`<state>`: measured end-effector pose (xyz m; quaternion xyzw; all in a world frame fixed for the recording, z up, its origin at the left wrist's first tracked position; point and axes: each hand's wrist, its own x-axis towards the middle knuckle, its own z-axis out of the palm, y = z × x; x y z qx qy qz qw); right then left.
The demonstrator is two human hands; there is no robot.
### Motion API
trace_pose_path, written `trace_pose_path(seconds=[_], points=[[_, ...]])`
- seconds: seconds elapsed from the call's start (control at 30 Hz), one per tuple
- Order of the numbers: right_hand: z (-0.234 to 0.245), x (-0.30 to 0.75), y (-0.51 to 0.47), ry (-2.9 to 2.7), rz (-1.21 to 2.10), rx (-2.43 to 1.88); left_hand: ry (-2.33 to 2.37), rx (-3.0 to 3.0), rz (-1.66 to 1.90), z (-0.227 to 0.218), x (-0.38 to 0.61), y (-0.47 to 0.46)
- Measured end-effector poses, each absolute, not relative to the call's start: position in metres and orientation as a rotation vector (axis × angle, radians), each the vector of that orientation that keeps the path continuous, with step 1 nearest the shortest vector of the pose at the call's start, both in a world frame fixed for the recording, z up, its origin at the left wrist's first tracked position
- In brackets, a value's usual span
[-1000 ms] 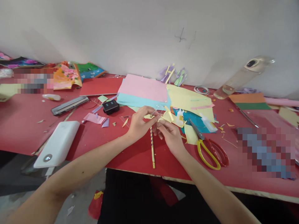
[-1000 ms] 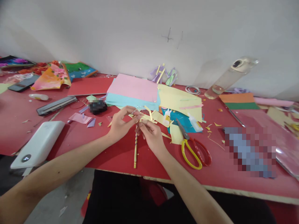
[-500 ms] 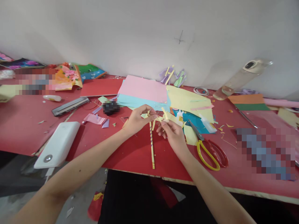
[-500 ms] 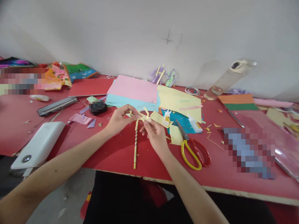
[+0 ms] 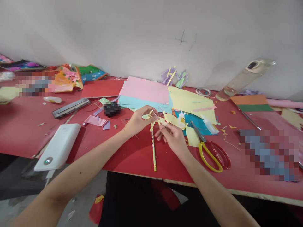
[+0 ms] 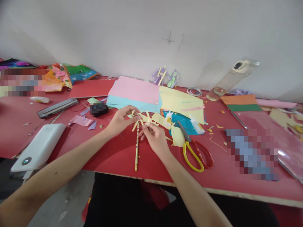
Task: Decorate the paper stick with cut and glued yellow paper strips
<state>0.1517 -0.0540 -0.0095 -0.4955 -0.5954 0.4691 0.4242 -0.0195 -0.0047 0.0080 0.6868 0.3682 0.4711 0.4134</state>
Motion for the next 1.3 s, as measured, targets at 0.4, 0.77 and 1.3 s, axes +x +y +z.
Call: trace_pose_path(seconds=[0.4, 0.77, 1.3], points=[[-0.006, 0.167, -0.044, -1.378, 0.912, -1.389, 0.967, 1.658, 1.122, 0.001, -0.029, 0.011], [-0.018, 0.158, -0.049, -1.998, 0.600, -1.416, 0.913, 1.683, 1.111, -0.005, -0.030, 0.014], [0.023, 0.166, -0.063, -1.528, 0.441, -1.237, 0.870, 1.798, 1.007, -0.006, -0.033, 0.017]])
